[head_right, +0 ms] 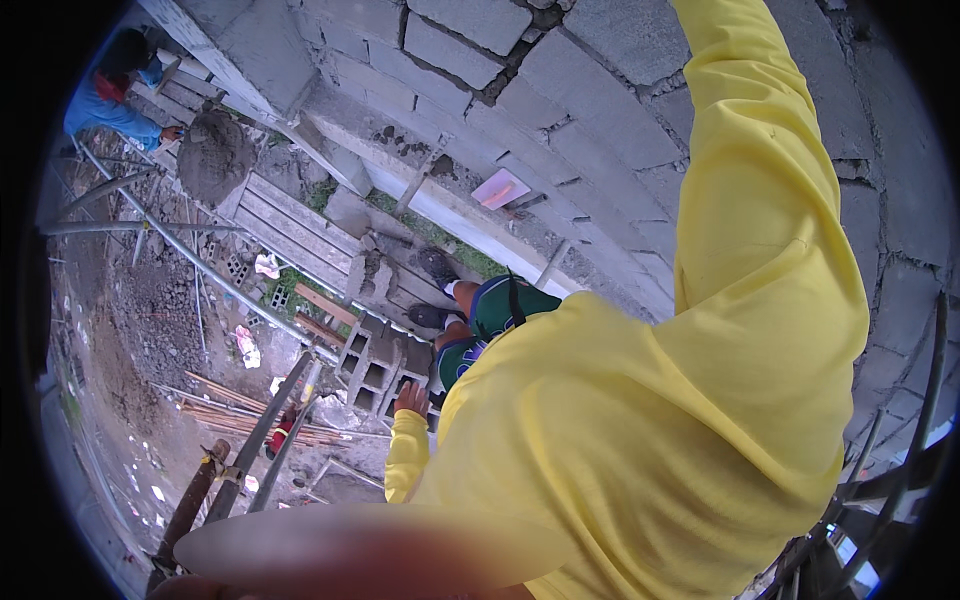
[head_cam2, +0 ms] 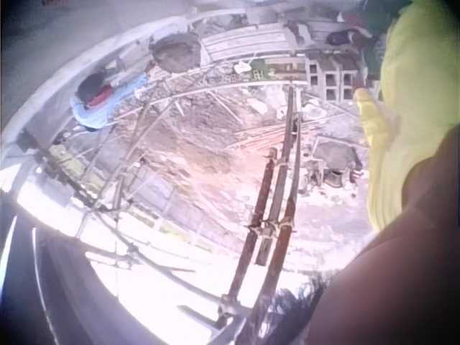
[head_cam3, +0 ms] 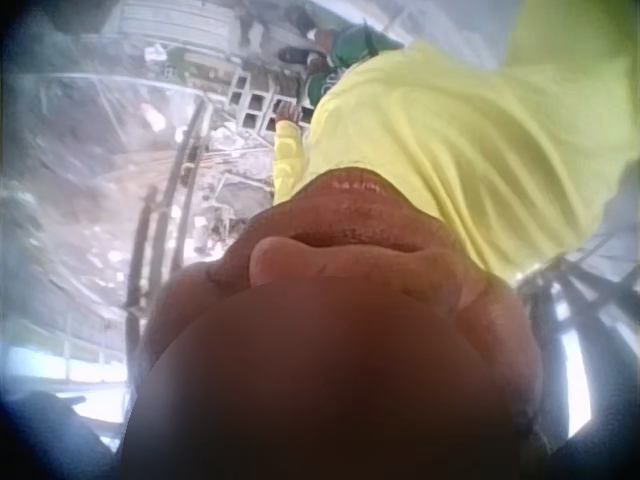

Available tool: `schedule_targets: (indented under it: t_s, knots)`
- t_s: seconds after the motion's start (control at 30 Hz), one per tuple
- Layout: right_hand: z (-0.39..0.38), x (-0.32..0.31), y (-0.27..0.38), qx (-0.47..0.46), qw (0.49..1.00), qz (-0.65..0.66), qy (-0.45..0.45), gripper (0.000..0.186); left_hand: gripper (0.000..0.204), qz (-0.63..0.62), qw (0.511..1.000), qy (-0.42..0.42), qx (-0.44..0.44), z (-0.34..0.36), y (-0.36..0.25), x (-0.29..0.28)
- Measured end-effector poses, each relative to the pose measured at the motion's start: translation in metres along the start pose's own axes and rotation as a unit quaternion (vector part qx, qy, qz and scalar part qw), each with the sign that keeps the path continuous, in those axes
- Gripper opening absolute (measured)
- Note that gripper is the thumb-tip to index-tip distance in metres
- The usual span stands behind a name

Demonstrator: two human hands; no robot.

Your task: The person scoops mortar with a trowel and applies it to the top of a cinder block wall, then places a cinder block and taps it into position. The person repeats this process, adding mortar and blocks to extend the wall.

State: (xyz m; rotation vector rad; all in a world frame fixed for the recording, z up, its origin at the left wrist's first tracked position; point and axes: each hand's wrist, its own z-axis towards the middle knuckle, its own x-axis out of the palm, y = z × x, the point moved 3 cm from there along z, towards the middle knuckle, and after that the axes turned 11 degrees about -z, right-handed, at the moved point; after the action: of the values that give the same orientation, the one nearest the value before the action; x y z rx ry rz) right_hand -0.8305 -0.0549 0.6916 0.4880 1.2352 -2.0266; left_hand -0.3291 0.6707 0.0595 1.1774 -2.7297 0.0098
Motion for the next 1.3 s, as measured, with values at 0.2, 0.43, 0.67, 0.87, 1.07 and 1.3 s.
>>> schedule_targets:
  t_s: [0.2,0.43,0.67,0.87,1.07,1.3]
  knots:
    - [-0.166,0.004,0.087,-0.244,0.968,-0.01,-0.065,0.022,0.054,-0.023,1.0,0.015,-0.001,-0.013,0.009,0.035]
    - [-0.177,0.059,0.064,-0.203,0.973,-0.048,-0.099,0.015,0.053,-0.055,0.998,0.03,0.024,-0.002,0.013,0.032]
    - [-0.174,0.075,0.065,-0.173,0.974,-0.038,-0.143,0.014,0.051,-0.083,0.996,-0.009,0.014,0.003,0.013,-0.001]
    - [-0.187,0.064,0.08,-0.196,0.977,-0.057,-0.066,0.022,0.047,-0.058,0.997,-0.025,0.04,0.003,0.027,-0.016]
    - [-0.192,0.039,0.083,-0.159,0.981,-0.102,-0.046,0.035,0.057,0.027,0.999,0.02,0.032,0.03,0.056,-0.029]
    - [-0.196,0.052,0.075,-0.131,0.981,-0.141,0.031,0.038,0.054,-0.101,0.993,0.047,0.035,0.025,0.057,-0.024]
